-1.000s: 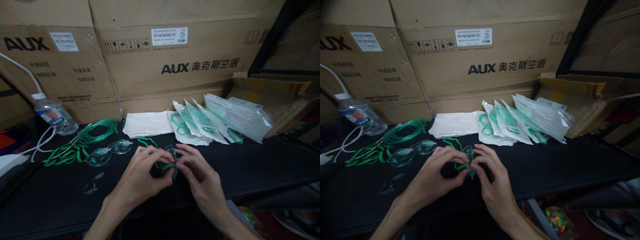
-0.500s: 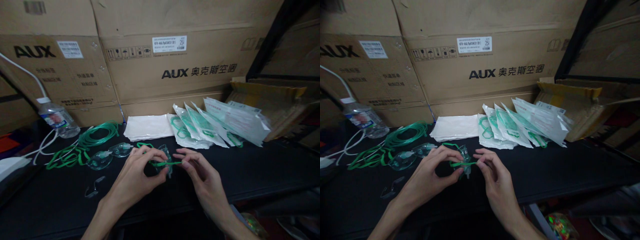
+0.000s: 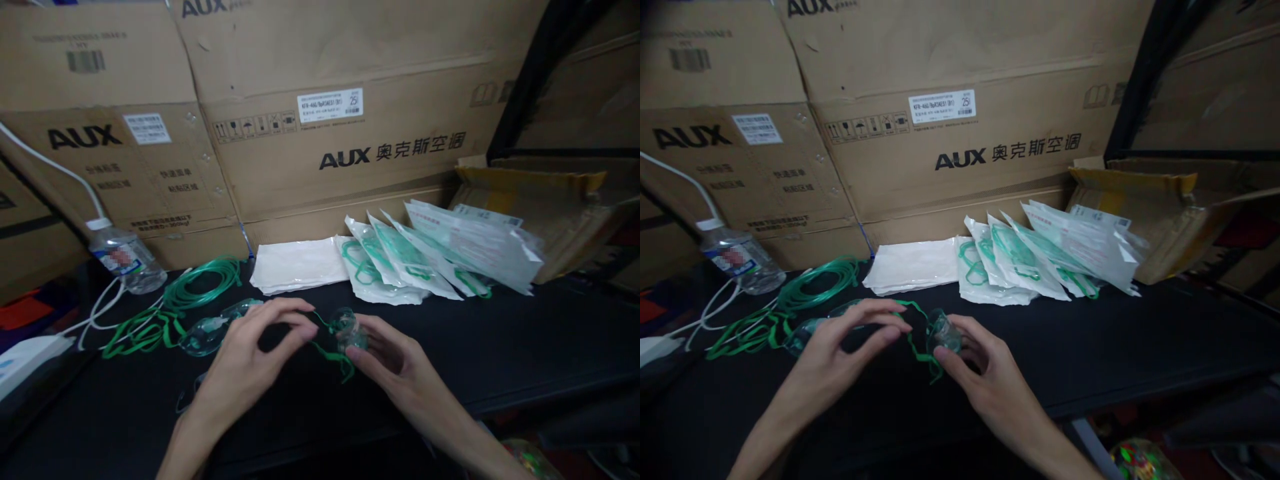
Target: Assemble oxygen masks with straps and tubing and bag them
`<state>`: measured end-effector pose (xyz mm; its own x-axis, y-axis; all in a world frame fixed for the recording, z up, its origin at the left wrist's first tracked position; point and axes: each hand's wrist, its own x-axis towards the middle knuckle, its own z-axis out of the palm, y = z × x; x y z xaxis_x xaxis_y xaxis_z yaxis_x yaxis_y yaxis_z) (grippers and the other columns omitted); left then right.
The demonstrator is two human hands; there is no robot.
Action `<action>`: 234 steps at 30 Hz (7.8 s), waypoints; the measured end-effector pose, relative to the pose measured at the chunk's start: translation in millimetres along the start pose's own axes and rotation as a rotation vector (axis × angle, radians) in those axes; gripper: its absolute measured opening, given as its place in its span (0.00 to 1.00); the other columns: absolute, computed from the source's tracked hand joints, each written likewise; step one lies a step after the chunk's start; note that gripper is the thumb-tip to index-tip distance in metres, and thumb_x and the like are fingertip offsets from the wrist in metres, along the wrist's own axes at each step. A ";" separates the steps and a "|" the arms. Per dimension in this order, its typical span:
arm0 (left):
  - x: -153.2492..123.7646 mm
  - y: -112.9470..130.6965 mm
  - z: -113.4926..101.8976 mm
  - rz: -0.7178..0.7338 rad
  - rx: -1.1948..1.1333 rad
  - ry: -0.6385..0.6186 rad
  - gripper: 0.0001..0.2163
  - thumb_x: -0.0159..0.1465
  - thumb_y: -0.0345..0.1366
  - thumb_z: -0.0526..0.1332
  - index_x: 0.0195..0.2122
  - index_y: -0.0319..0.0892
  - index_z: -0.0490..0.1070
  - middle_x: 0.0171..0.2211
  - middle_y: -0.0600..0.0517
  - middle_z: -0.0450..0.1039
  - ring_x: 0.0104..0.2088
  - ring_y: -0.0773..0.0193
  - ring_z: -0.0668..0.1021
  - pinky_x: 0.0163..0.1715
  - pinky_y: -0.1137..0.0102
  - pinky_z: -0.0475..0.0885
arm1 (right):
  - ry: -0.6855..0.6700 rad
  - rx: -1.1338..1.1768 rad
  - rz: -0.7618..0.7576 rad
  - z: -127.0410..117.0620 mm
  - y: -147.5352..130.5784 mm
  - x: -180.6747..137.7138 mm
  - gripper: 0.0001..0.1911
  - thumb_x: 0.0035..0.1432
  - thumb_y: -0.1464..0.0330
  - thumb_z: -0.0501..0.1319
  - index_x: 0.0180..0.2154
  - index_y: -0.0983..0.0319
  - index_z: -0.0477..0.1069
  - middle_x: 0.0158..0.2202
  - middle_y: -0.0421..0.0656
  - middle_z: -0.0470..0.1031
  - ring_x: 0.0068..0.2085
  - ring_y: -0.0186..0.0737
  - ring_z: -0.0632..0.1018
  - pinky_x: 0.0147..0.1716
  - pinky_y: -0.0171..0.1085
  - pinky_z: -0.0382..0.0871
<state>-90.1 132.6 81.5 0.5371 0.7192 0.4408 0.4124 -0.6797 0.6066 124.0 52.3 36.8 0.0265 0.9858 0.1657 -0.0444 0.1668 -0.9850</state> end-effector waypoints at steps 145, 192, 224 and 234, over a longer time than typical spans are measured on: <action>8.1 8.3 23.6 0.083 -0.052 0.086 0.08 0.63 0.26 0.66 0.37 0.48 0.81 0.29 0.57 0.73 0.27 0.72 0.73 0.25 0.76 0.66 | -0.043 0.244 -0.001 -3.6 -11.5 -3.9 0.14 0.64 0.68 0.68 0.50 0.47 0.79 0.49 0.35 0.83 0.48 0.31 0.82 0.53 0.28 0.73; 0.7 12.6 29.9 -0.237 -0.231 -0.298 0.17 0.62 0.34 0.67 0.52 0.54 0.79 0.45 0.58 0.84 0.42 0.61 0.85 0.40 0.72 0.78 | 0.169 -0.242 -0.193 3.6 1.9 -2.8 0.05 0.60 0.71 0.68 0.38 0.56 0.81 0.52 0.46 0.79 0.53 0.47 0.81 0.54 0.44 0.76; 2.5 15.5 31.2 -0.128 -0.369 -0.212 0.12 0.63 0.26 0.63 0.44 0.48 0.72 0.37 0.59 0.83 0.36 0.68 0.85 0.39 0.76 0.77 | 0.203 -0.160 -0.049 -18.0 -4.2 -18.8 0.19 0.59 0.63 0.70 0.52 0.53 0.73 0.54 0.46 0.79 0.54 0.47 0.81 0.54 0.46 0.77; -7.8 15.3 25.9 -0.212 -0.347 -0.150 0.24 0.63 0.31 0.67 0.59 0.51 0.66 0.40 0.55 0.84 0.24 0.69 0.78 0.24 0.76 0.73 | 0.189 0.091 0.074 -4.1 -12.1 4.4 0.21 0.56 0.54 0.71 0.47 0.58 0.77 0.49 0.46 0.84 0.53 0.52 0.82 0.55 0.44 0.77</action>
<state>-68.9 112.9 70.2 0.5791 0.7911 0.1971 0.2666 -0.4122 0.8712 128.8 54.5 49.2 0.2060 0.9758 0.0727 -0.1434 0.1036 -0.9842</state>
